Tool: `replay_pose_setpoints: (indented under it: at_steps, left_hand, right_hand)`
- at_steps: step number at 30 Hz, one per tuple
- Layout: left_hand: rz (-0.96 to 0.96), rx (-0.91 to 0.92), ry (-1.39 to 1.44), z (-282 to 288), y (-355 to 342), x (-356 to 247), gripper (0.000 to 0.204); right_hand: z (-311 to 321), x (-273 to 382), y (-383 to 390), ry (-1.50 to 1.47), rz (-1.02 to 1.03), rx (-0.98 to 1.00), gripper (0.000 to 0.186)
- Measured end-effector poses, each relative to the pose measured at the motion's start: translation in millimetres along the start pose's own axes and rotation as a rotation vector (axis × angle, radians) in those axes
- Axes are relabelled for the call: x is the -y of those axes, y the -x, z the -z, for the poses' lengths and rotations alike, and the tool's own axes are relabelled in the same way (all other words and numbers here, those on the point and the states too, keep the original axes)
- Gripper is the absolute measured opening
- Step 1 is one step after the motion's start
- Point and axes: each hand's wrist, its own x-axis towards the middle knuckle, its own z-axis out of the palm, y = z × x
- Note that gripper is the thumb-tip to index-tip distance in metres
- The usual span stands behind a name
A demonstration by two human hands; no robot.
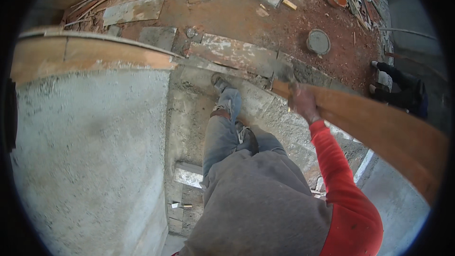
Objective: The person applies mortar onto a wall using a trowel, pours water into a bucket to mix more mortar by hand and with a trowel, and then applies the plaster onto the wall and smooths it with a wooden float.
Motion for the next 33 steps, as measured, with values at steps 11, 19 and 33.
replay_pose_setpoints:
  at_steps: [11, 19, 33]
  left_hand:
    - [-0.597, -0.145, -0.574, -119, -63, -228, 0.072]
    - [-1.121, -0.379, -0.843, -164, -111, -363, 0.09]
    - [-0.624, -0.397, -0.706, -314, -1, -618, 0.045]
  right_hand:
    - [24, 57, -4, 0.275, -0.103, -0.092, 0.04]
    - [44, 30, -102, 0.157, -0.365, 0.022, 0.044]
    - [384, -198, -571, 0.411, -0.502, -0.104, 0.051]
